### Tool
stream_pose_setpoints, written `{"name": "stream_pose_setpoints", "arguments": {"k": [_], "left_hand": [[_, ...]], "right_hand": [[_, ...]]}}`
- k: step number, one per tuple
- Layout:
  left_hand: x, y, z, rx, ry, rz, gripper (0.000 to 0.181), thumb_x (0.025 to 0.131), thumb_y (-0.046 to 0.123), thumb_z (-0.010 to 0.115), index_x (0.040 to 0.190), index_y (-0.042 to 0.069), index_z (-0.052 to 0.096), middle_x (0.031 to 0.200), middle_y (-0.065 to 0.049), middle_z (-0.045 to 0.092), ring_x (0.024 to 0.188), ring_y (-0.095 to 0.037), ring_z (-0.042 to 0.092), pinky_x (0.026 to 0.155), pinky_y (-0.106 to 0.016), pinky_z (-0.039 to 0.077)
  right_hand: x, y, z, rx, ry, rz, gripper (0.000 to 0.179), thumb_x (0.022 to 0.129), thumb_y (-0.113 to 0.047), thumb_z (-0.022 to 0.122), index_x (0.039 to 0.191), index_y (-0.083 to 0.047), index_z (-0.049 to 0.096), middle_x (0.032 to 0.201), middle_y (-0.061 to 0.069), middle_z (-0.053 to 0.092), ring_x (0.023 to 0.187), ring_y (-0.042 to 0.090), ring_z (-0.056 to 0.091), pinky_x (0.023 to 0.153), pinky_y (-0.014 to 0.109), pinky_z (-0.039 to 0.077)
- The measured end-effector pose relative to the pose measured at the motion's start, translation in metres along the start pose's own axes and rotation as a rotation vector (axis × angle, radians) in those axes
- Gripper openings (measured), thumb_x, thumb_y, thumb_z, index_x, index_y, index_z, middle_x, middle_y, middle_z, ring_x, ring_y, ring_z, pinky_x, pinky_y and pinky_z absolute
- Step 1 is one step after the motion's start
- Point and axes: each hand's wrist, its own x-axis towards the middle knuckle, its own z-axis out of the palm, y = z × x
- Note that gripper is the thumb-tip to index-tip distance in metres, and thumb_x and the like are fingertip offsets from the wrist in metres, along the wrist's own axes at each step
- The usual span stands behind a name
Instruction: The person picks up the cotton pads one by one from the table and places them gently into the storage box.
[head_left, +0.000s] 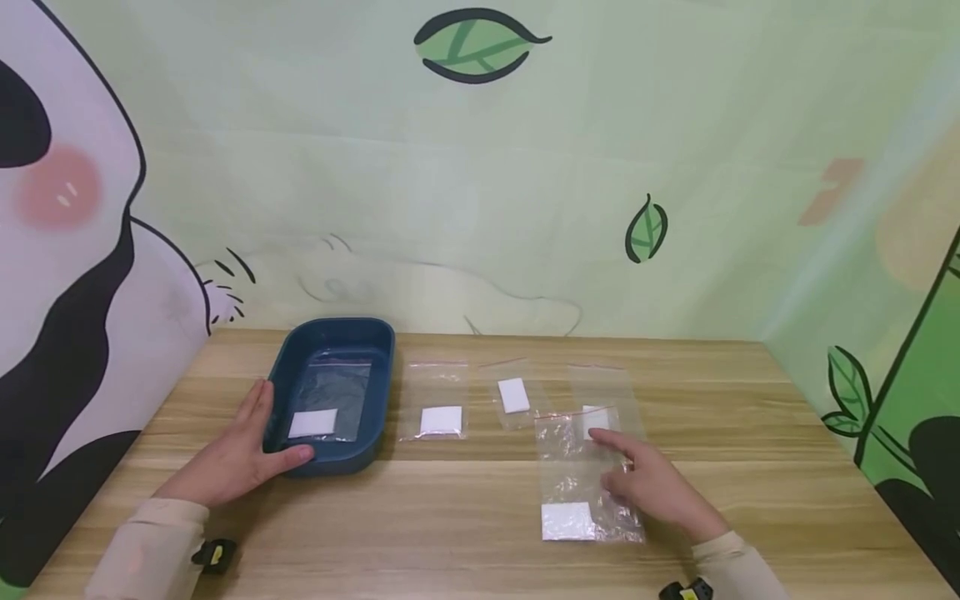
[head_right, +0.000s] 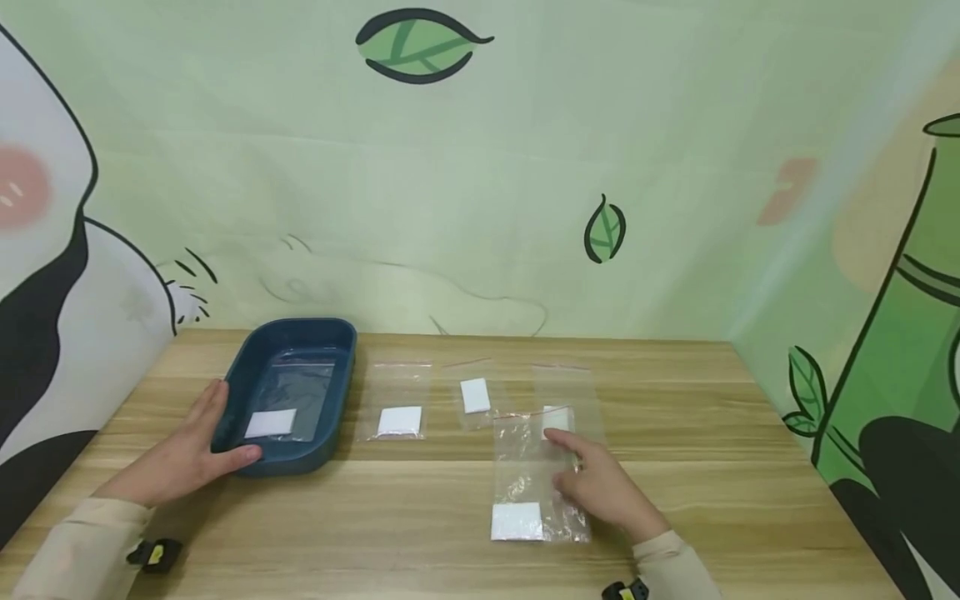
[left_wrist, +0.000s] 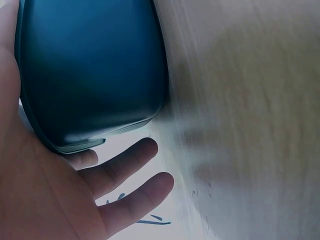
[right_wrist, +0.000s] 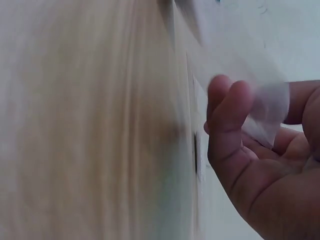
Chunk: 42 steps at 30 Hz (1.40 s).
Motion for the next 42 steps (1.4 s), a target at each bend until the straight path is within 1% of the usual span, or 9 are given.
{"name": "stream_pose_setpoints", "arguments": {"k": [5,16,19,23,25,27,30,34,42], "left_hand": [[0.000,0.000,-0.001,0.000,-0.002,-0.004,0.124,0.089,0.063,0.068,0.156,-0.005,-0.011,0.162,-0.033,-0.010,0.138,-0.064,0.021,0.104,-0.072,0.028],[-0.002,0.000,-0.003,0.002,-0.002,0.006,0.123,0.090,0.060,0.068,0.156,-0.005,-0.012,0.162,-0.031,-0.012,0.137,-0.064,0.022,0.103,-0.072,0.029],[-0.001,0.002,-0.004,0.001,-0.002,0.006,0.123,0.090,0.060,0.068,0.156,-0.005,-0.012,0.162,-0.032,-0.012,0.137,-0.064,0.022,0.103,-0.073,0.029],[0.000,0.003,-0.004,0.000,0.002,0.008,0.123,0.090,0.060,0.068,0.156,-0.006,-0.011,0.162,-0.032,-0.011,0.136,-0.064,0.023,0.103,-0.073,0.029],[0.000,0.002,-0.003,-0.003,0.004,0.010,0.123,0.089,0.060,0.069,0.156,-0.006,-0.011,0.162,-0.032,-0.011,0.137,-0.064,0.022,0.104,-0.072,0.028],[0.000,0.001,-0.002,-0.007,0.006,0.012,0.124,0.089,0.059,0.069,0.156,-0.007,-0.011,0.162,-0.033,-0.011,0.137,-0.064,0.021,0.104,-0.072,0.028],[0.001,0.000,0.000,-0.010,0.010,0.020,0.123,0.089,0.059,0.070,0.156,-0.007,-0.010,0.162,-0.032,-0.011,0.138,-0.063,0.020,0.106,-0.071,0.026],[0.000,-0.001,0.001,-0.011,0.019,0.026,0.123,0.089,0.059,0.070,0.156,-0.008,-0.009,0.162,-0.032,-0.011,0.139,-0.062,0.020,0.107,-0.071,0.026],[-0.001,0.000,0.001,-0.019,0.025,0.016,0.124,0.089,0.060,0.070,0.157,-0.007,-0.009,0.163,-0.031,-0.010,0.138,-0.062,0.021,0.106,-0.071,0.027]], "right_hand": [[0.001,-0.001,0.002,0.076,0.042,0.012,0.058,0.092,0.011,0.052,0.148,-0.002,0.049,0.146,0.026,0.049,0.048,0.005,0.043,0.044,0.020,0.041],[0.001,-0.012,0.003,0.061,0.146,-0.125,0.041,0.105,0.003,0.042,0.145,0.001,0.051,0.139,0.019,0.059,0.054,0.009,0.040,0.053,0.027,0.042],[0.000,-0.015,0.001,0.025,0.164,-0.132,0.045,0.105,0.000,0.045,0.150,-0.001,0.046,0.146,0.016,0.053,0.068,0.014,0.055,0.063,0.025,0.050],[0.000,-0.019,-0.001,0.020,0.161,-0.139,0.057,0.101,0.001,0.053,0.155,-0.003,0.037,0.158,0.013,0.039,0.130,0.032,0.049,0.091,0.025,0.050],[0.000,-0.022,-0.001,0.072,0.146,-0.140,0.063,0.098,0.003,0.055,0.157,-0.002,0.032,0.161,0.015,0.032,0.109,0.032,0.060,0.078,0.024,0.053],[0.001,-0.024,0.000,0.093,0.140,-0.145,0.067,0.097,0.006,0.057,0.158,-0.002,0.030,0.162,0.015,0.029,0.127,0.030,0.052,0.082,0.022,0.051],[0.002,-0.027,0.001,0.129,0.127,-0.155,0.071,0.096,0.008,0.056,0.159,-0.004,0.026,0.163,0.015,0.025,0.076,0.017,0.058,0.063,0.024,0.052],[0.006,-0.032,0.002,0.148,0.129,-0.167,0.072,0.095,0.013,0.047,0.160,-0.007,0.024,0.163,0.014,0.026,0.052,0.009,0.043,0.054,0.024,0.049],[0.016,-0.044,0.011,0.285,0.122,-0.168,0.076,0.092,0.017,0.040,0.161,-0.006,0.019,0.163,0.014,0.027,0.058,0.008,0.045,0.058,0.021,0.049]]}}
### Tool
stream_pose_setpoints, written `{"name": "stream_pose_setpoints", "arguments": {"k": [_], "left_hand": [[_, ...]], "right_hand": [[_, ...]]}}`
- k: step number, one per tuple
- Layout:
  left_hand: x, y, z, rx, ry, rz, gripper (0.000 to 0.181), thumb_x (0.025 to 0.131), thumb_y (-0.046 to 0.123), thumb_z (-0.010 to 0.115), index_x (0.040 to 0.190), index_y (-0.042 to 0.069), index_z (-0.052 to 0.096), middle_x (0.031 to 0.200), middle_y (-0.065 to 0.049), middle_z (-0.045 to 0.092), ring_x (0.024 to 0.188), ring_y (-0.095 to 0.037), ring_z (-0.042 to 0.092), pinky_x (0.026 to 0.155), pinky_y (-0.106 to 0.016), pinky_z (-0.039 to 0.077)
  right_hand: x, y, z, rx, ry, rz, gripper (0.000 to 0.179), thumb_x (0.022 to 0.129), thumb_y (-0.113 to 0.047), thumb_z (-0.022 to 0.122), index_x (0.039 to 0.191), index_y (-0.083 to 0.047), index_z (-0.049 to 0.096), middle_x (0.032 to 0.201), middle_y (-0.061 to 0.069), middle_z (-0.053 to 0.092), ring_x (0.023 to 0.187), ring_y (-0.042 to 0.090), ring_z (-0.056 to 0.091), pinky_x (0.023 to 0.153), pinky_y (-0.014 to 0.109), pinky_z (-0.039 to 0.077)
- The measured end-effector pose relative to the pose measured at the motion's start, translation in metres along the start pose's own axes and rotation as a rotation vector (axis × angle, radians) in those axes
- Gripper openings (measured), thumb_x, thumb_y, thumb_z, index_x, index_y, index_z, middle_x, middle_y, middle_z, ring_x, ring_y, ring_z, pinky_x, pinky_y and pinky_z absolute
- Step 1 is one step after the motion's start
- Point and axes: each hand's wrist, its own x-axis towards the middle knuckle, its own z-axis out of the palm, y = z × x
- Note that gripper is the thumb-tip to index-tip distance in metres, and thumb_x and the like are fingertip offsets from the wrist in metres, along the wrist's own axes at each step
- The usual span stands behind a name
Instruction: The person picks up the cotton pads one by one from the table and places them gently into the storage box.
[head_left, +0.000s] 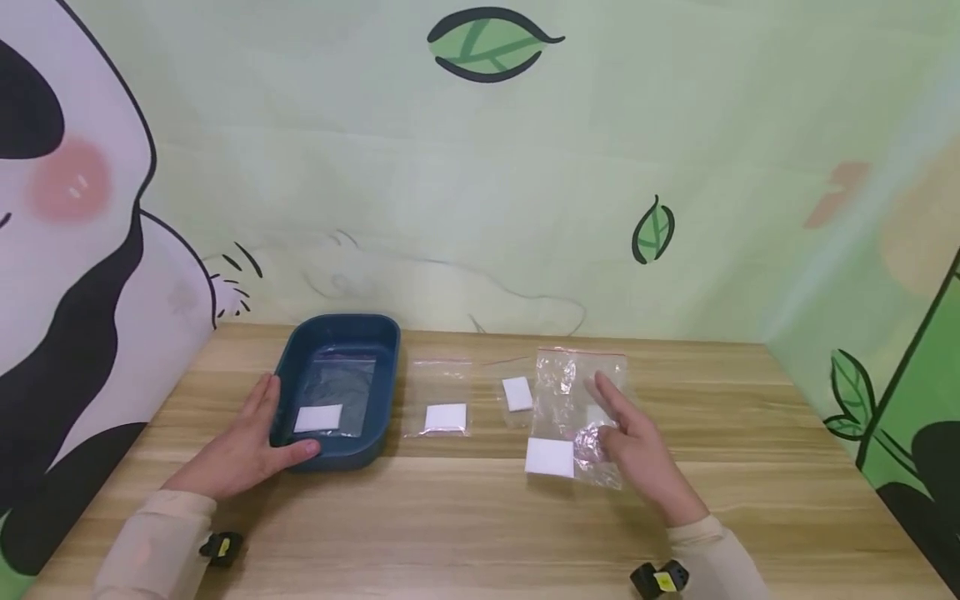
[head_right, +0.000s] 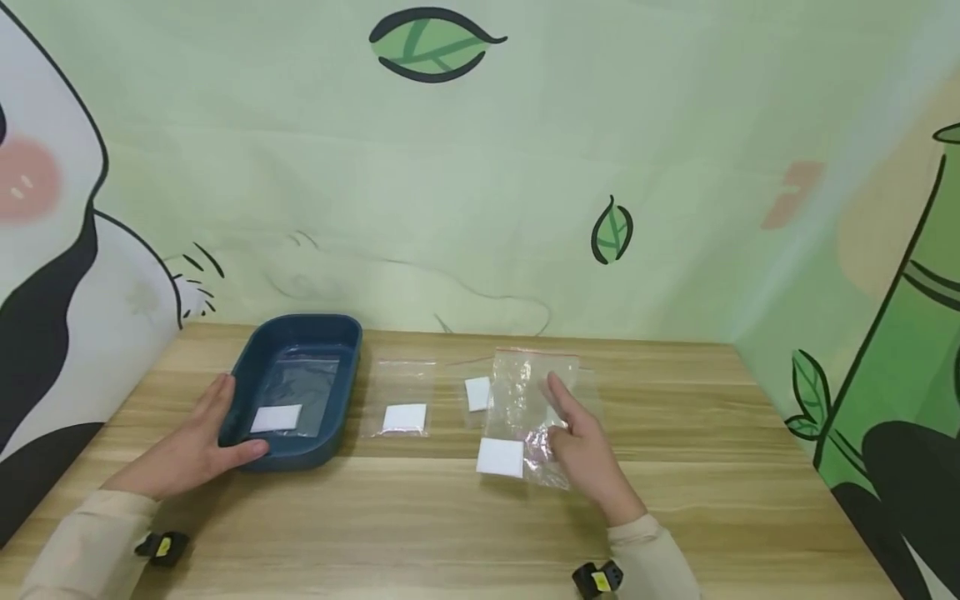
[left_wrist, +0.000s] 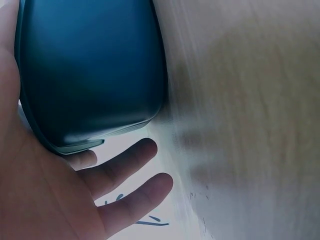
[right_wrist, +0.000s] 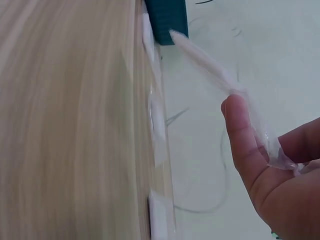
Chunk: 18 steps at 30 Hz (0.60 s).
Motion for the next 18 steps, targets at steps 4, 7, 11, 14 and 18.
{"name": "stream_pose_setpoints", "arguments": {"k": [4,7,11,14,18], "left_hand": [[0.001,0.000,0.000,0.006,-0.004,-0.010,0.124,0.088,0.062,0.069,0.157,-0.006,-0.009,0.163,-0.031,-0.010,0.138,-0.062,0.022,0.105,-0.071,0.029],[0.002,0.001,0.000,0.009,-0.007,-0.011,0.124,0.088,0.062,0.069,0.157,-0.006,-0.009,0.163,-0.032,-0.009,0.138,-0.063,0.022,0.105,-0.072,0.029],[0.002,0.002,0.000,0.006,-0.008,-0.006,0.124,0.088,0.061,0.069,0.157,-0.006,-0.009,0.162,-0.031,-0.010,0.138,-0.063,0.022,0.105,-0.071,0.028],[0.002,0.002,-0.001,0.007,-0.012,-0.006,0.124,0.089,0.061,0.069,0.157,-0.006,-0.009,0.163,-0.031,-0.011,0.138,-0.063,0.022,0.105,-0.072,0.028],[0.000,0.001,-0.001,0.007,-0.016,-0.008,0.124,0.088,0.062,0.069,0.156,-0.007,-0.009,0.163,-0.031,-0.011,0.138,-0.062,0.022,0.106,-0.071,0.027]], "right_hand": [[0.005,-0.001,0.006,0.072,-0.008,0.001,0.078,0.091,0.018,0.040,0.161,-0.005,0.016,0.164,0.011,0.025,0.060,0.006,0.045,0.059,0.019,0.048],[0.008,-0.002,0.010,0.112,-0.015,-0.002,0.078,0.090,0.018,0.040,0.161,-0.004,0.016,0.164,0.011,0.024,0.059,0.005,0.043,0.059,0.017,0.046],[0.012,-0.008,0.017,0.140,0.006,0.018,0.078,0.089,0.018,0.041,0.161,-0.005,0.019,0.163,0.011,0.027,0.059,0.005,0.043,0.058,0.018,0.046],[0.016,-0.014,0.024,0.150,0.033,0.054,0.080,0.087,0.018,0.042,0.161,-0.007,0.022,0.163,0.009,0.030,0.057,0.005,0.043,0.058,0.017,0.046],[0.022,-0.021,0.034,0.174,0.047,0.097,0.085,0.084,0.020,0.042,0.161,-0.009,0.022,0.163,0.006,0.030,0.054,0.005,0.039,0.057,0.017,0.044]]}}
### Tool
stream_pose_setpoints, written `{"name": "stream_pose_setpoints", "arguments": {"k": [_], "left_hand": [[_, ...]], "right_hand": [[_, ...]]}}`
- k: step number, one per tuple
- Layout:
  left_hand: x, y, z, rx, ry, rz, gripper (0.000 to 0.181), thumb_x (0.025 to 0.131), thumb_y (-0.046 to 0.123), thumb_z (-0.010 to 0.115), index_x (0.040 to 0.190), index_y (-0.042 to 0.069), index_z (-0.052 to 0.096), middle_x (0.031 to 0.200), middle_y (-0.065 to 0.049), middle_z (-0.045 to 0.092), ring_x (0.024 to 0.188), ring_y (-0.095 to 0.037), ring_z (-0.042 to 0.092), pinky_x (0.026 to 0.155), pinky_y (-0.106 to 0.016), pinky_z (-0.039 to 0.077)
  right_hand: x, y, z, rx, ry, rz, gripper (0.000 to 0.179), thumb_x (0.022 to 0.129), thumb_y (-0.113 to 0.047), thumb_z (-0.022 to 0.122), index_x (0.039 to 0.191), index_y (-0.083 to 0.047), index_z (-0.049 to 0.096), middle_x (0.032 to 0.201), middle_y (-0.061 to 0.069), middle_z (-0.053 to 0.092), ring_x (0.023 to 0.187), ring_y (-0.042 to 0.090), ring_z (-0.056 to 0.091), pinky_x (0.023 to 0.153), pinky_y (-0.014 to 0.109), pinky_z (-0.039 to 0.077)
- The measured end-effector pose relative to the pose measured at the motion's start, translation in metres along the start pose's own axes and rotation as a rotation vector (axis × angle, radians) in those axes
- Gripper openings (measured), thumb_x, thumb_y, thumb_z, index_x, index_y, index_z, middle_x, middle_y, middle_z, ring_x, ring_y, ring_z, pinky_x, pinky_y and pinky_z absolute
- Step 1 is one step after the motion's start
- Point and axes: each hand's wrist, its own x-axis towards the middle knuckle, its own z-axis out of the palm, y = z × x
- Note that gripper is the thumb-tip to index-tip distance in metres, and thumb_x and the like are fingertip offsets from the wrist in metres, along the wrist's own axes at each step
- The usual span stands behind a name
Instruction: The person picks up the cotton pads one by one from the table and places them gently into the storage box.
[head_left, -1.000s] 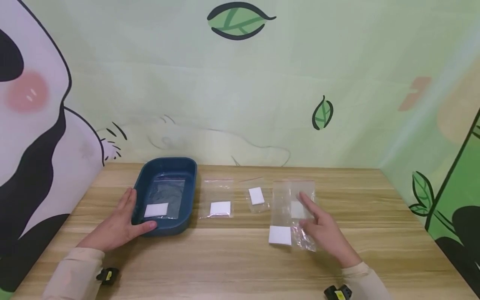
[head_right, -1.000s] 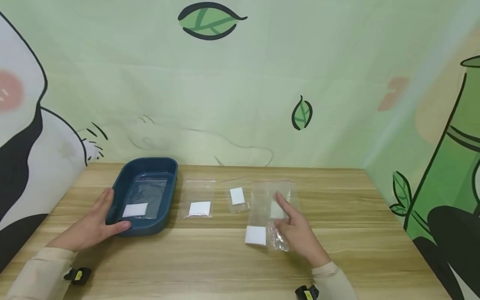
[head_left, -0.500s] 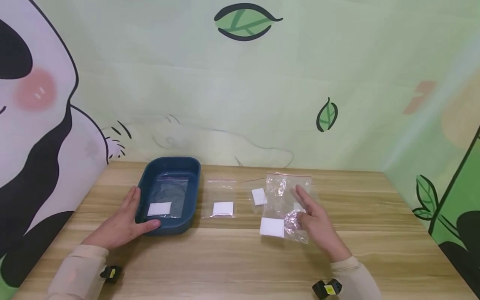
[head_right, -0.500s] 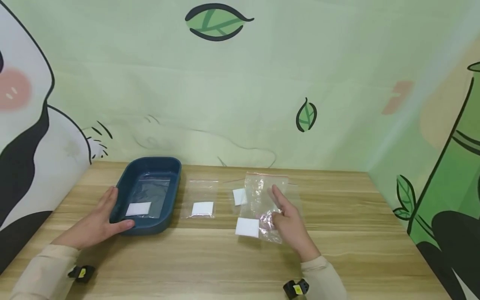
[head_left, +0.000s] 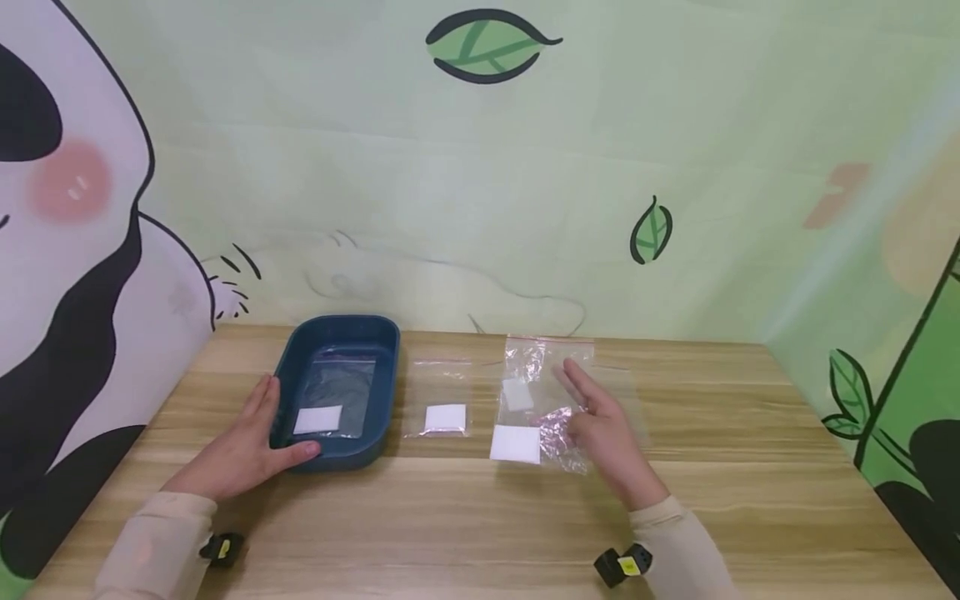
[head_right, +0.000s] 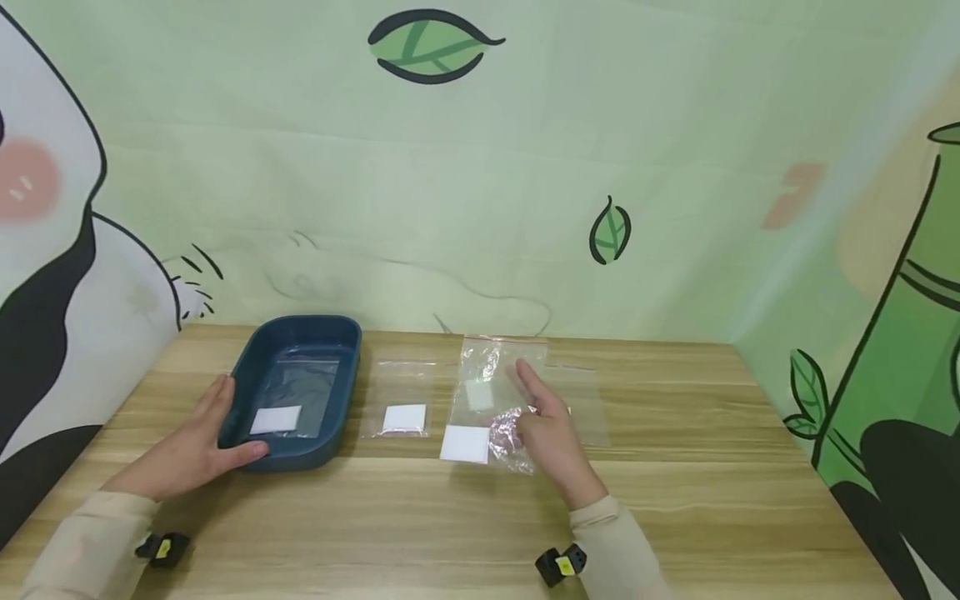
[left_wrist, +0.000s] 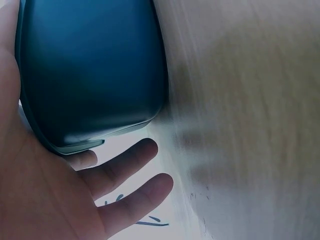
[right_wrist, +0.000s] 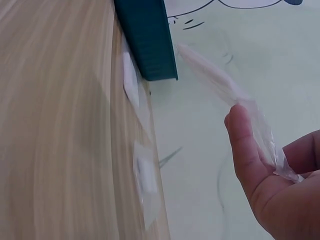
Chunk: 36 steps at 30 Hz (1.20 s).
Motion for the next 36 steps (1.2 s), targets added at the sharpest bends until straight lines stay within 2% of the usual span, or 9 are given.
{"name": "stream_pose_setpoints", "arguments": {"k": [10,18,25,29,31,33,35,36], "left_hand": [[0.002,-0.003,0.002,-0.005,0.009,0.007,0.125,0.088,0.062,0.069,0.156,-0.007,-0.009,0.162,-0.032,-0.011,0.138,-0.062,0.021,0.105,-0.071,0.027],[0.003,-0.002,0.002,-0.002,0.012,0.010,0.125,0.087,0.062,0.069,0.156,-0.009,-0.008,0.162,-0.033,-0.008,0.139,-0.062,0.019,0.107,-0.071,0.026],[0.002,-0.002,0.002,0.001,0.011,0.002,0.126,0.087,0.065,0.068,0.156,-0.008,-0.008,0.162,-0.032,-0.009,0.138,-0.062,0.023,0.105,-0.071,0.029],[0.002,-0.002,0.001,0.001,0.010,-0.006,0.126,0.087,0.066,0.067,0.157,-0.007,-0.008,0.163,-0.031,-0.009,0.137,-0.062,0.025,0.104,-0.070,0.030],[0.002,-0.002,0.001,0.000,0.010,-0.008,0.126,0.087,0.066,0.067,0.157,-0.007,-0.008,0.163,-0.031,-0.009,0.137,-0.062,0.025,0.104,-0.070,0.031],[0.001,-0.002,0.001,0.002,0.012,-0.008,0.125,0.087,0.066,0.067,0.157,-0.007,-0.008,0.163,-0.031,-0.010,0.137,-0.062,0.027,0.104,-0.070,0.032],[0.001,-0.001,0.001,0.000,0.016,-0.004,0.125,0.088,0.065,0.067,0.157,-0.007,-0.007,0.163,-0.031,-0.009,0.136,-0.061,0.027,0.104,-0.070,0.032],[0.001,-0.001,0.001,0.000,0.018,-0.001,0.125,0.088,0.065,0.067,0.157,-0.007,-0.007,0.163,-0.031,-0.009,0.136,-0.061,0.028,0.104,-0.069,0.032]], "right_hand": [[0.010,-0.007,0.021,0.063,0.030,0.017,0.085,0.083,0.019,0.044,0.161,-0.008,0.024,0.162,0.003,0.033,0.054,0.005,0.038,0.056,0.016,0.043],[0.018,-0.010,0.041,0.132,-0.038,-0.022,0.081,0.084,0.018,0.043,0.160,-0.003,0.024,0.161,0.012,0.033,0.047,0.002,0.034,0.051,0.014,0.038],[0.027,-0.016,0.063,0.158,-0.059,-0.007,0.079,0.088,0.015,0.045,0.161,-0.008,0.024,0.160,0.004,0.036,0.047,0.002,0.035,0.050,0.014,0.037],[0.034,-0.018,0.074,0.215,-0.081,0.002,0.079,0.088,0.015,0.044,0.161,-0.007,0.023,0.162,0.007,0.033,0.048,0.003,0.034,0.051,0.014,0.037],[0.038,-0.017,0.081,0.262,-0.100,0.013,0.079,0.088,0.016,0.043,0.161,-0.005,0.021,0.163,0.009,0.030,0.052,0.002,0.042,0.053,0.013,0.039],[0.043,-0.016,0.087,0.309,-0.119,0.026,0.079,0.088,0.017,0.042,0.161,-0.004,0.020,0.164,0.010,0.027,0.065,0.004,0.055,0.055,0.013,0.041],[0.048,-0.014,0.092,0.351,-0.139,0.044,0.078,0.089,0.017,0.040,0.161,-0.004,0.019,0.165,0.011,0.024,0.092,0.016,0.068,0.061,0.014,0.046],[0.050,-0.013,0.095,0.371,-0.143,0.051,0.078,0.089,0.017,0.040,0.161,-0.003,0.018,0.165,0.011,0.023,0.106,0.025,0.067,0.063,0.015,0.047]]}}
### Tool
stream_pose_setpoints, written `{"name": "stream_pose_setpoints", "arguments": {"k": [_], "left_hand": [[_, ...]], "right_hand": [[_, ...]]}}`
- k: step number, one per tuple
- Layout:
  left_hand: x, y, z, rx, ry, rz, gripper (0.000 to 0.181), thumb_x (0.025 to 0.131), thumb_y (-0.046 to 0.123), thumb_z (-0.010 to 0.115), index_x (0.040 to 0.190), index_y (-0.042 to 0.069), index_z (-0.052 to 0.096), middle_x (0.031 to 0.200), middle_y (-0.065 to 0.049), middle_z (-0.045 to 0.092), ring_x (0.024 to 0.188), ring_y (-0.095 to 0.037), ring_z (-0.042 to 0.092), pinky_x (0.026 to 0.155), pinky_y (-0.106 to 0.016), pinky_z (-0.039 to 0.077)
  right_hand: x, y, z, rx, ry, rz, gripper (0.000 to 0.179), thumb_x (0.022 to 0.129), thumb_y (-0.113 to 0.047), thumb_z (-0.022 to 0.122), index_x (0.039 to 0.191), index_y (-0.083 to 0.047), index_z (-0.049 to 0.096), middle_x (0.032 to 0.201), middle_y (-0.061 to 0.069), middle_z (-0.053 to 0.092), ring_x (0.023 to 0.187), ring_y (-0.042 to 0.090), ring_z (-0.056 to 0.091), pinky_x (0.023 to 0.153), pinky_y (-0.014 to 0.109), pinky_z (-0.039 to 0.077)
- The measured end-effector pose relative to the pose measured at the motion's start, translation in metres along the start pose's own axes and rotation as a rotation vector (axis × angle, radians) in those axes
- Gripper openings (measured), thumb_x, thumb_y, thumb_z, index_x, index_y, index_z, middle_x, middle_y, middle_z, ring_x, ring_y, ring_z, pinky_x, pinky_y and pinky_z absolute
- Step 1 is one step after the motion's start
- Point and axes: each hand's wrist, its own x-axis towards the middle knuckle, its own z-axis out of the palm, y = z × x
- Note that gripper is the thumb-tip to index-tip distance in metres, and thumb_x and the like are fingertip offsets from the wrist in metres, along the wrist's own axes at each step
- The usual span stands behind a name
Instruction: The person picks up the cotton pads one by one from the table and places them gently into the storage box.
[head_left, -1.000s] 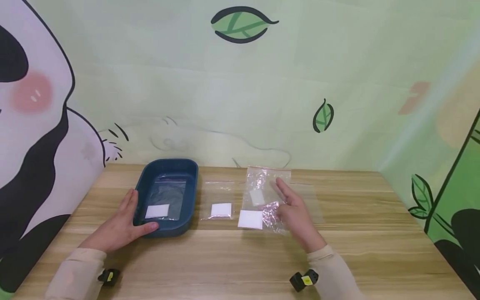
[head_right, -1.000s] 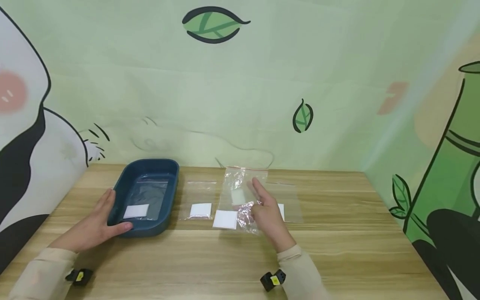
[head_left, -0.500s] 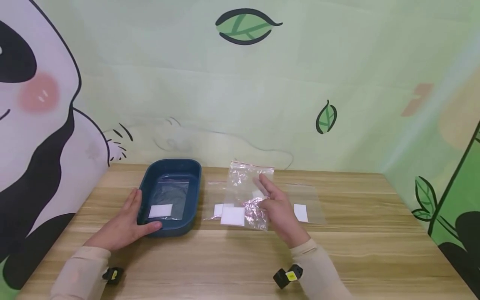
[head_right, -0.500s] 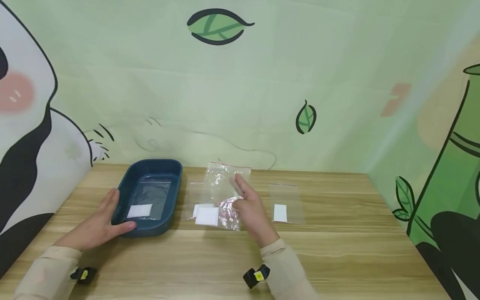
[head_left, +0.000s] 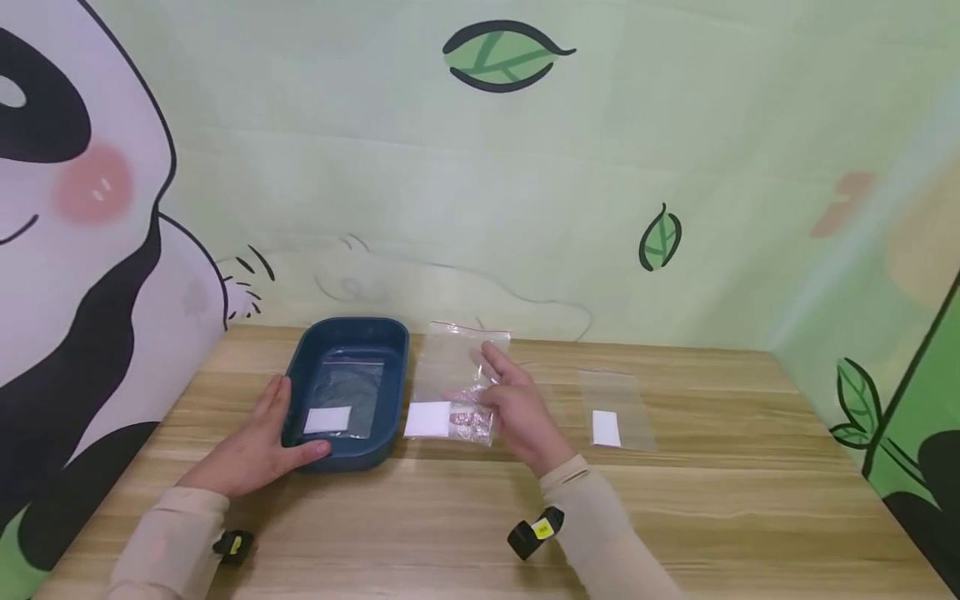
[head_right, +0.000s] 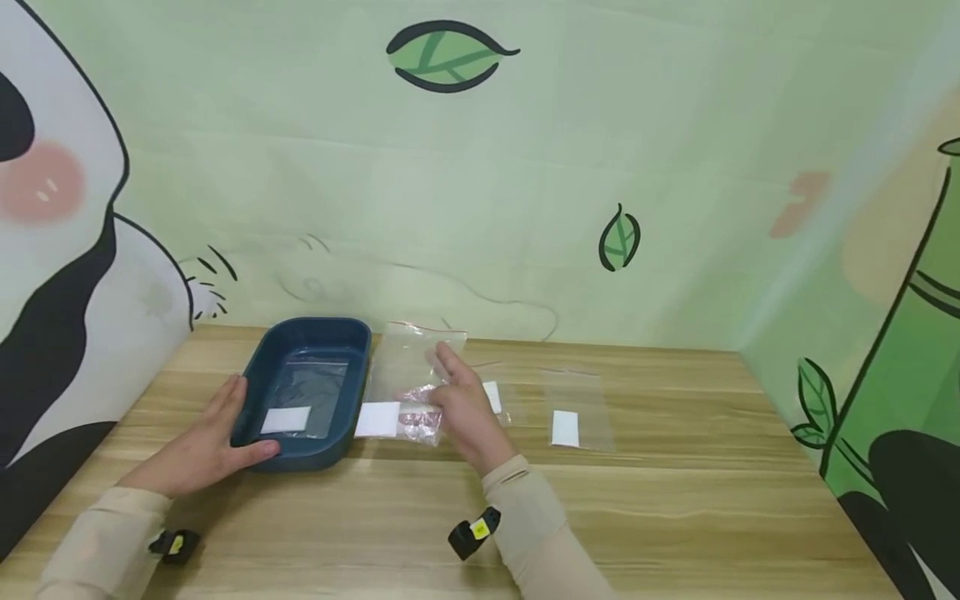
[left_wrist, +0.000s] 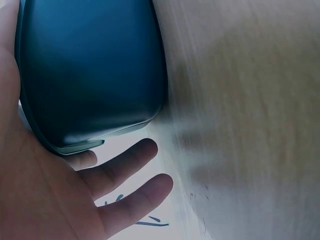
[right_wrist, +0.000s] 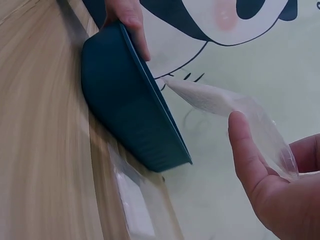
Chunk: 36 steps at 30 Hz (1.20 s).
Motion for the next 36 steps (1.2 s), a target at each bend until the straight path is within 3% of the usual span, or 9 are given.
{"name": "stream_pose_setpoints", "arguments": {"k": [3,7,14,20,24,29,32,36], "left_hand": [[0.000,0.000,0.000,-0.002,0.006,0.000,0.125,0.087,0.065,0.068,0.157,-0.007,-0.006,0.163,-0.031,-0.007,0.136,-0.061,0.029,0.105,-0.069,0.032],[0.000,-0.001,0.000,-0.002,0.010,-0.008,0.126,0.086,0.066,0.068,0.157,-0.007,-0.006,0.163,-0.032,-0.006,0.135,-0.061,0.030,0.104,-0.068,0.033],[0.000,-0.002,0.000,-0.004,0.009,-0.008,0.126,0.086,0.068,0.067,0.157,-0.008,-0.005,0.163,-0.031,-0.006,0.139,-0.060,0.025,0.107,-0.068,0.031],[0.001,-0.002,-0.001,-0.004,-0.001,-0.035,0.127,0.085,0.069,0.066,0.158,-0.005,-0.006,0.164,-0.029,-0.007,0.138,-0.059,0.028,0.105,-0.068,0.033],[0.000,-0.003,-0.002,-0.003,-0.004,-0.046,0.127,0.085,0.070,0.066,0.158,-0.004,-0.006,0.164,-0.028,-0.008,0.139,-0.059,0.027,0.105,-0.068,0.032],[0.000,-0.002,-0.003,-0.005,-0.006,-0.051,0.127,0.085,0.070,0.066,0.158,-0.004,-0.006,0.165,-0.027,-0.008,0.140,-0.058,0.025,0.107,-0.068,0.031],[-0.001,-0.001,-0.003,-0.007,-0.006,-0.053,0.126,0.085,0.069,0.067,0.159,-0.004,-0.006,0.165,-0.027,-0.008,0.140,-0.058,0.026,0.107,-0.068,0.031],[-0.001,0.001,-0.003,-0.005,-0.003,-0.052,0.125,0.085,0.068,0.067,0.158,-0.005,-0.004,0.165,-0.027,-0.007,0.139,-0.058,0.027,0.106,-0.067,0.032]], "right_hand": [[0.010,0.006,0.008,0.042,-0.020,0.020,0.076,0.090,0.016,0.036,0.161,-0.001,0.014,0.166,0.013,0.019,0.127,0.043,0.053,0.075,0.022,0.055],[0.023,0.016,0.019,0.086,-0.023,0.053,0.076,0.090,0.018,0.033,0.161,0.001,0.012,0.166,0.015,0.016,0.125,0.049,0.052,0.083,0.036,0.058],[0.039,0.029,0.030,0.056,0.017,0.117,0.079,0.087,0.019,0.037,0.160,0.000,0.015,0.166,0.015,0.018,0.121,0.043,0.058,0.081,0.034,0.058],[0.045,0.034,0.036,-0.087,0.041,0.149,0.080,0.089,0.014,0.049,0.161,-0.001,0.016,0.165,0.017,0.019,0.108,0.039,0.066,0.081,0.041,0.059],[0.048,0.034,0.041,-0.158,0.031,0.145,0.082,0.087,0.014,0.053,0.160,-0.001,0.019,0.164,0.017,0.023,0.097,0.031,0.069,0.075,0.035,0.059],[0.051,0.033,0.048,-0.170,0.016,0.120,0.081,0.085,0.019,0.049,0.159,0.000,0.022,0.162,0.018,0.028,0.080,0.018,0.066,0.065,0.024,0.055],[0.054,0.032,0.055,-0.146,0.005,0.100,0.081,0.085,0.021,0.048,0.159,0.001,0.022,0.162,0.019,0.027,0.083,0.020,0.068,0.068,0.025,0.056],[0.057,0.032,0.067,-0.084,-0.024,0.104,0.081,0.086,0.023,0.046,0.159,0.001,0.019,0.164,0.018,0.021,0.097,0.031,0.071,0.078,0.032,0.059]]}}
